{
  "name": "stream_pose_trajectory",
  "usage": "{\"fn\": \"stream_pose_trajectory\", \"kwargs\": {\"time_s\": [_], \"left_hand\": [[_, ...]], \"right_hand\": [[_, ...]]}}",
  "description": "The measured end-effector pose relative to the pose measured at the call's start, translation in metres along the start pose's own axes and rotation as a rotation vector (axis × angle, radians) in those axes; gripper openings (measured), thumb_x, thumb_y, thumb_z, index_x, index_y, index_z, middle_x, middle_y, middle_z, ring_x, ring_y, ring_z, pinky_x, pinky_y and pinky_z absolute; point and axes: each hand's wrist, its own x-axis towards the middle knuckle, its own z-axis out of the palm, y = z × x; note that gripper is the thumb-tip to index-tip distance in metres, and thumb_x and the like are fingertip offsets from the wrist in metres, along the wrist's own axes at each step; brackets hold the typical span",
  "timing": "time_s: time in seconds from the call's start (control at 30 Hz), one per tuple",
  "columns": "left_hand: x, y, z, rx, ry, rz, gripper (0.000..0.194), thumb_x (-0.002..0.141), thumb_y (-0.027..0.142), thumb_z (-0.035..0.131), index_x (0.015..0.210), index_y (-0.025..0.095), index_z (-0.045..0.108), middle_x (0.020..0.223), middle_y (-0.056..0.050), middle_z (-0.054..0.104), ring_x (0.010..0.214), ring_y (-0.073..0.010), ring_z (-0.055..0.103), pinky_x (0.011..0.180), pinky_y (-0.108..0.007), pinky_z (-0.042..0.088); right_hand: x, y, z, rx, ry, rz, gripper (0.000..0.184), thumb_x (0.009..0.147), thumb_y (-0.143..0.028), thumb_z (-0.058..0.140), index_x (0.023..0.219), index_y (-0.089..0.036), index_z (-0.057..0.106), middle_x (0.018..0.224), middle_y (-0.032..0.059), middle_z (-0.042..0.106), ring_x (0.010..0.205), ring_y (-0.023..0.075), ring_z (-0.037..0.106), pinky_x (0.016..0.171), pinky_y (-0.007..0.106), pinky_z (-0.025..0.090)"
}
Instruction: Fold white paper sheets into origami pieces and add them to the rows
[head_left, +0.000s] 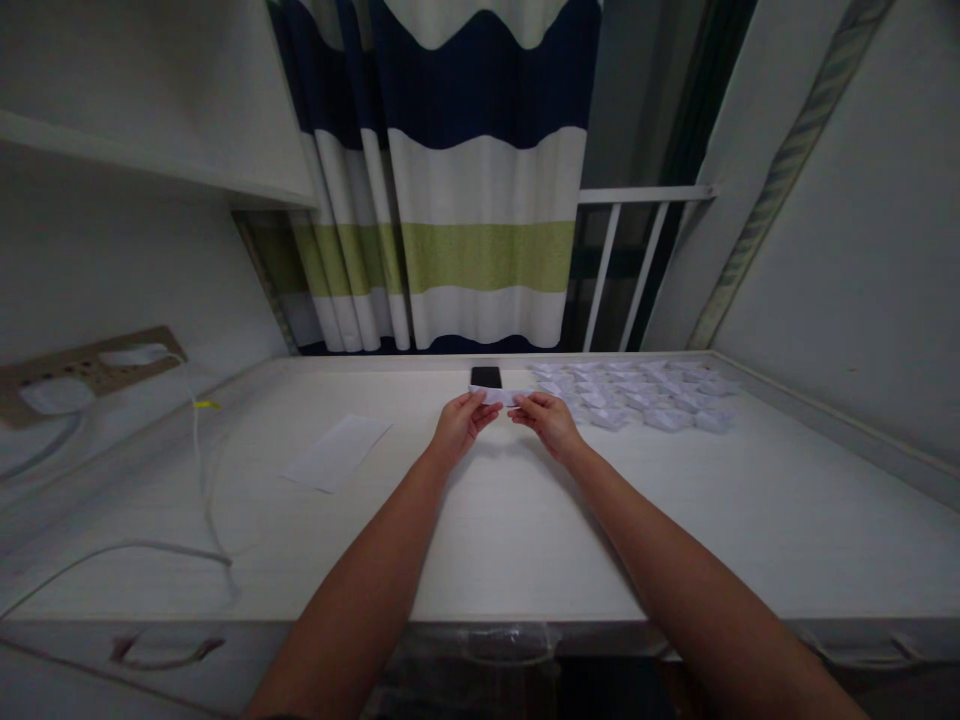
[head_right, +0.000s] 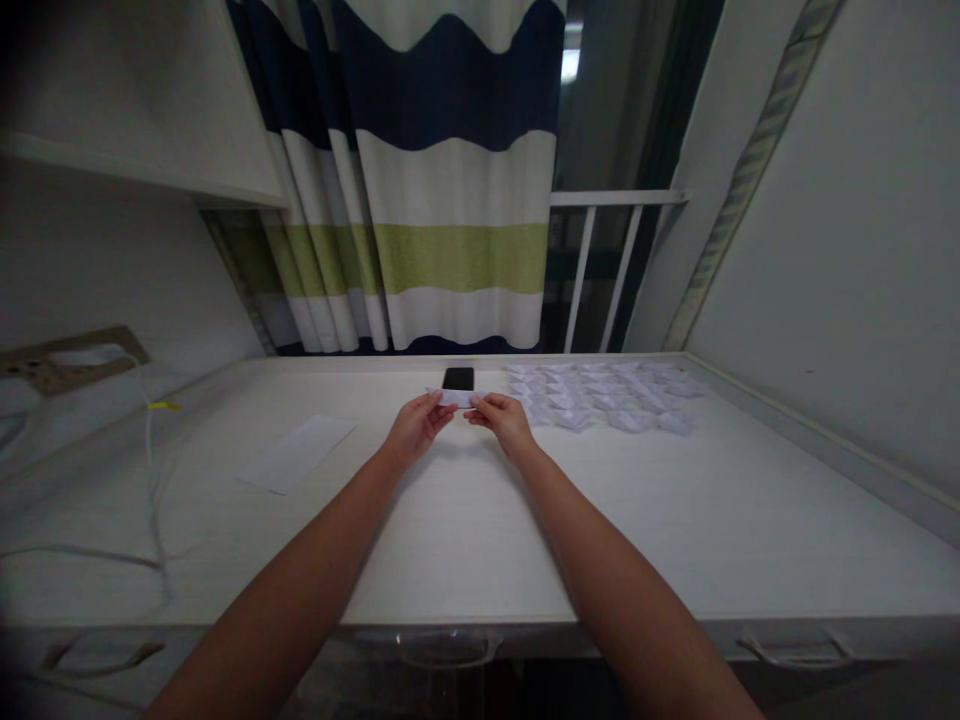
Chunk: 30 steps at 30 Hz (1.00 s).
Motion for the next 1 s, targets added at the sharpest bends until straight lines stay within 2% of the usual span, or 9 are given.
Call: {"fn": "stream_pose_trajectory", "kwargs": {"time_s": [0.13,0.57,0.83,1.0], "left_hand": [[0.0015,-0.0003,-0.0014,0.015,0.016,0.007,0.007,0.074,0.017,0.058,0.072,0.01,0.058,0.061,-0.002,0.064,0.058,-0.0087,0.061,0.06,-0.019,0.049],[0.0009,0.0002,-0.0009,0.005,0.055,0.037,0.017,0.073,0.029,0.059,0.072,0.013,0.054,0.061,-0.001,0.063,0.057,-0.0115,0.063,0.059,-0.021,0.05],[0.0011,-0.0016,-0.0004,0.037,0.023,0.053,0.017,0.076,0.027,0.056,0.069,0.012,0.052,0.063,-0.002,0.063,0.059,-0.0118,0.064,0.061,-0.022,0.05],[-0.0003,-0.0001,-0.0001,0.065,0.033,0.048,0.019,0.077,0.031,0.055,0.075,0.012,0.055,0.066,-0.003,0.064,0.06,-0.0132,0.064,0.063,-0.024,0.05]], "right_hand": [[-0.0011,-0.003,0.0006,0.029,0.016,-0.028,0.029,0.054,-0.031,0.073,0.079,-0.017,0.065,0.059,-0.001,0.064,0.056,0.0098,0.062,0.057,0.02,0.05],[-0.0003,-0.0038,0.0026,0.019,0.079,-0.015,0.021,0.056,-0.027,0.073,0.072,-0.016,0.066,0.059,0.0006,0.064,0.056,0.0108,0.062,0.059,0.022,0.052],[0.0016,-0.0005,0.0005,0.026,0.107,-0.036,0.023,0.055,-0.029,0.073,0.072,-0.016,0.066,0.061,0.0001,0.064,0.057,0.0099,0.062,0.06,0.021,0.052],[0.0023,-0.0004,0.0002,-0.013,0.104,-0.051,0.024,0.053,-0.03,0.074,0.069,-0.015,0.066,0.06,0.0011,0.065,0.058,0.0122,0.063,0.061,0.024,0.053]]}}
